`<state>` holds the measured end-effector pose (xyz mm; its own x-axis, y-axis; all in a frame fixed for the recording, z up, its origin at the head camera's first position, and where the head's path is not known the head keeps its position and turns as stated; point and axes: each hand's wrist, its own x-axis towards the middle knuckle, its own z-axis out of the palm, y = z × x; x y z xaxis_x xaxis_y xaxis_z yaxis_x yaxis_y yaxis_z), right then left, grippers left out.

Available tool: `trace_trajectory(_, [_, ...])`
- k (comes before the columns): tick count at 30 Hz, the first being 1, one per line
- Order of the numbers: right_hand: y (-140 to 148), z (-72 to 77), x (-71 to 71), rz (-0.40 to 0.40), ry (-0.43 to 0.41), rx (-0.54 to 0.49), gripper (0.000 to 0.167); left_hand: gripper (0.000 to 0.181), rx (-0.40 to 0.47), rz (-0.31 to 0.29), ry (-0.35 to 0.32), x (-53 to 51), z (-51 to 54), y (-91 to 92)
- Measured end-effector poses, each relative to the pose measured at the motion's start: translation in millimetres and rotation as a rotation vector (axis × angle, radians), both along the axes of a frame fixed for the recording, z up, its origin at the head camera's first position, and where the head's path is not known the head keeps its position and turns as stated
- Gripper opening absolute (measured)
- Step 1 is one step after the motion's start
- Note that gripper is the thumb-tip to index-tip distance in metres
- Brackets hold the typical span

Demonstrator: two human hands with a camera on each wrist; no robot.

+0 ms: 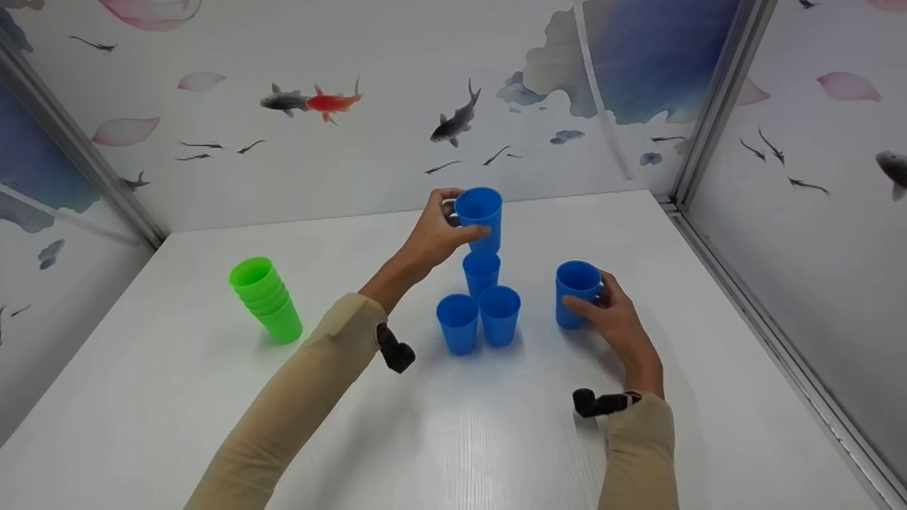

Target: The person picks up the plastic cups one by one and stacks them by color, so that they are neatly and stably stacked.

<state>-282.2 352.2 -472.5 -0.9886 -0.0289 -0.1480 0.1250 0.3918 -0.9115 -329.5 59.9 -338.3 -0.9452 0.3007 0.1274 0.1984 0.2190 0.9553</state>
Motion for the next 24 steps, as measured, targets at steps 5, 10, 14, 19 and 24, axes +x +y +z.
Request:
trace_trajectory(5, [0,-0.5,-1.7,-0.006,0.005,0.001,0.108,0.076,0.003,-0.014,-0.006,3.0,0.0,17.3])
trace_trajectory(10, [-1,0.1,-2.9,-0.021,-0.007,-0.012,0.108,0.076,-0.010,-0.027,-0.009,4.4,-1.6,35.3])
trace_trajectory(14, [0,0.5,-3.2,-0.032,-0.025,0.000,0.109,0.075,-0.030,-0.032,-0.006,7.9,-2.5,50.5])
trace_trajectory(19, [2,0.8,-3.1,-0.032,-0.032,0.009,0.108,0.073,-0.038,-0.049,-0.004,16.1,-2.4,70.4])
trace_trajectory(24, [-1,2.3,-4.4,-0.033,-0.042,0.014,0.108,0.071,-0.037,-0.072,-0.009,21.5,-7.5,83.4])
